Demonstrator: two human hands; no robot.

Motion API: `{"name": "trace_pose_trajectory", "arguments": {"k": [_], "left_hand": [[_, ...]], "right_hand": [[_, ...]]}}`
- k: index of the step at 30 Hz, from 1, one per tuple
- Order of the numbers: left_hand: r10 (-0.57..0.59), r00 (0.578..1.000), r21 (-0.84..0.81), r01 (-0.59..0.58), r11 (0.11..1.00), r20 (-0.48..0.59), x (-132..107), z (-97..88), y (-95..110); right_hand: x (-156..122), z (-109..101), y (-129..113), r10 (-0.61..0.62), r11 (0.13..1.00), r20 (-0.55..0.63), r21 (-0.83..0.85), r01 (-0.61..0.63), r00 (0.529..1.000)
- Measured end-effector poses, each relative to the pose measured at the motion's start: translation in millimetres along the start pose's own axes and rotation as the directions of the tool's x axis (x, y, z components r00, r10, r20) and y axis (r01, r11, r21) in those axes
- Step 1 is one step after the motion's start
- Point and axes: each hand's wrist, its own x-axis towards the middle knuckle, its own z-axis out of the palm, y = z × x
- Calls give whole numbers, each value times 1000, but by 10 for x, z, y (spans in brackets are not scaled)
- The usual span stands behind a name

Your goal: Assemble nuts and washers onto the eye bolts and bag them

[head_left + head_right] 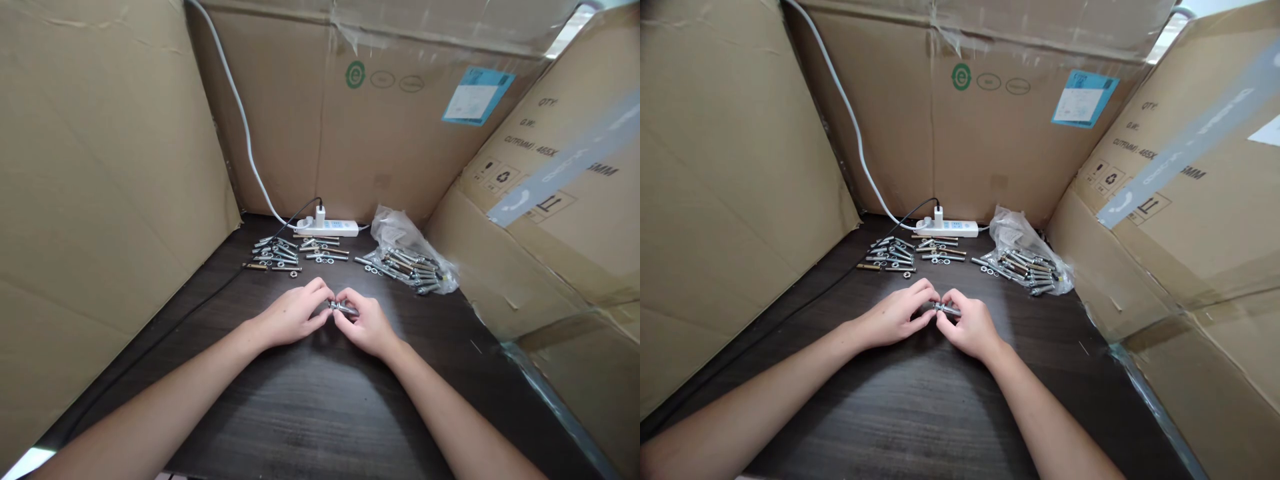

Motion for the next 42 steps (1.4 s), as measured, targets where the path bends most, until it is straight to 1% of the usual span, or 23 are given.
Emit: {"name": "trace_pose_trajectory", "arguments": {"k": [5, 10, 18, 22, 30, 38, 42], "left_hand": [[-7, 1000, -6, 7, 1000, -8, 0, -4, 17], [-6, 1000, -26, 6, 1000, -7, -12, -16, 21], [6, 1000, -39, -5, 999, 14, -18, -15, 12], [-12, 1000, -44, 12, 999, 1, -24, -13, 16], [-37, 999, -54, 38, 998, 18, -12, -16, 33], [29, 999, -2, -29, 1000, 14, -11, -3, 19], [21, 1000, -13, -21, 1000, 14, -14, -2, 15]], "right_hand": [[4, -13, -10, 2, 1000, 15, 10, -2, 1000], [-1, -10, -5, -7, 1000, 5, -9, 7, 1000], [0, 3, -8, -15, 999, -1, -36, 15, 1000], [5, 4, -10, -13, 998, -13, -58, 13, 1000], [7, 6, -16, -21, 998, -11, -65, 20, 1000], [5, 2, -7, -3, 998, -2, -60, 3, 1000], [8, 3, -1, 4, 998, -2, -67, -4, 1000]]}}
